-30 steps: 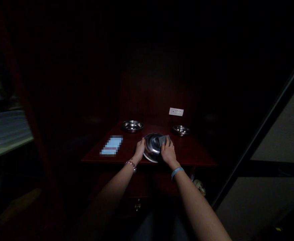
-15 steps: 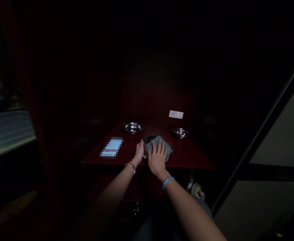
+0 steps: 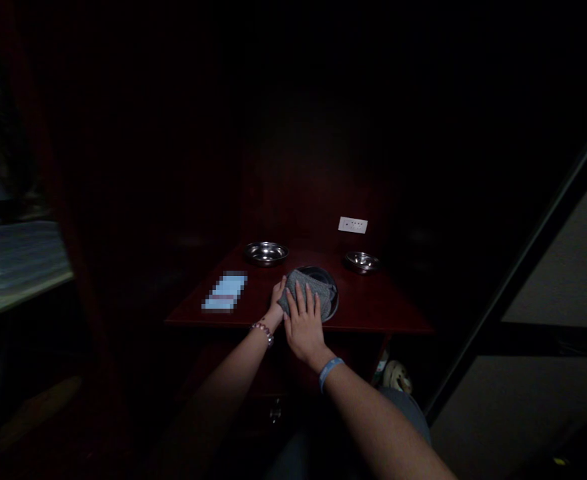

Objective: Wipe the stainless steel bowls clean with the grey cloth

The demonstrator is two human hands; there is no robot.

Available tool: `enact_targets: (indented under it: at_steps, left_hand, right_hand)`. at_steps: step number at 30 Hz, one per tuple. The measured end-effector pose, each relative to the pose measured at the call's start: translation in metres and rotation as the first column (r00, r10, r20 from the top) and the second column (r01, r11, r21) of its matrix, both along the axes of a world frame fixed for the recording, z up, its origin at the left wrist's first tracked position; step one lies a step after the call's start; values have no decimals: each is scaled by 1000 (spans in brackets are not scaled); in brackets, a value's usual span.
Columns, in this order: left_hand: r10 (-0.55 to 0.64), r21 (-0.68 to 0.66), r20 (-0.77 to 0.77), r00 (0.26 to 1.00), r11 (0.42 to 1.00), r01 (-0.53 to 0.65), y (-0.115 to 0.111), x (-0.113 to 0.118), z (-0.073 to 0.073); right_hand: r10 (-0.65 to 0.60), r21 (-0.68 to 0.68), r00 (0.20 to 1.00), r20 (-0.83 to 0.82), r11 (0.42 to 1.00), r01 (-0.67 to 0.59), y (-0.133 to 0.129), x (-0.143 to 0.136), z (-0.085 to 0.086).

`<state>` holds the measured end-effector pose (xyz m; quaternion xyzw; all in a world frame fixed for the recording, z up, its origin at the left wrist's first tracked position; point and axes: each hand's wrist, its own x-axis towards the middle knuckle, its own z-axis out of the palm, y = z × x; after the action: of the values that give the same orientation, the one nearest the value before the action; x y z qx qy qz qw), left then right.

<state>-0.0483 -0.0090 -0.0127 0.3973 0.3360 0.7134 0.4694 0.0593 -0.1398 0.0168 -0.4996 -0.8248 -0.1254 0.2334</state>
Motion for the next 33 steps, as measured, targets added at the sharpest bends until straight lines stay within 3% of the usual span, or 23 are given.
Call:
enact_targets:
  at_steps: [4, 9, 11, 14, 16, 20, 22, 25, 30, 33]
  left_hand:
    - [52, -55, -14, 999, 997, -52, -6, 2, 5]
    - [74, -14, -35, 997, 997, -75, -13, 7, 9]
    - [75, -31, -21, 997, 997, -75, -13, 8, 9]
    - [89, -61, 14, 996, 994, -88, -11, 9, 8]
    - [94, -60, 21, 995, 994, -92, -10, 9, 8]
    - [86, -67, 27, 996, 994, -84, -10, 9, 9]
    - [72, -68, 36, 997, 995, -70, -11, 10, 9]
    - [48, -54, 42, 998, 997, -45, -11, 11, 8]
    - [16, -48, 14, 1000, 999, -15, -9, 11, 5]
    - [17, -49, -7, 1000, 999, -17, -8, 11, 4]
  right_hand:
    - [-47, -2, 996, -76, 999, 47, -4, 2, -18]
    - [-204, 46, 866, -457, 967, 252, 9, -3, -43]
    - [-284, -16, 835, -471, 949, 314, 20, 1, -44]
    - [-483, -212, 777, -403, 876, 434, 41, 13, -38]
    - [-525, -273, 746, -411, 851, 448, 57, 24, -32]
    - [-302, -92, 698, -650, 942, 322, 81, 45, -24]
    - [-336, -160, 645, -687, 935, 316, 88, 53, -18]
    - [-394, -266, 630, -669, 919, 292, 91, 63, -6]
    - [-302, -176, 557, -774, 947, 269, 91, 66, 8]
    - [-261, -127, 572, -778, 956, 264, 87, 64, 13]
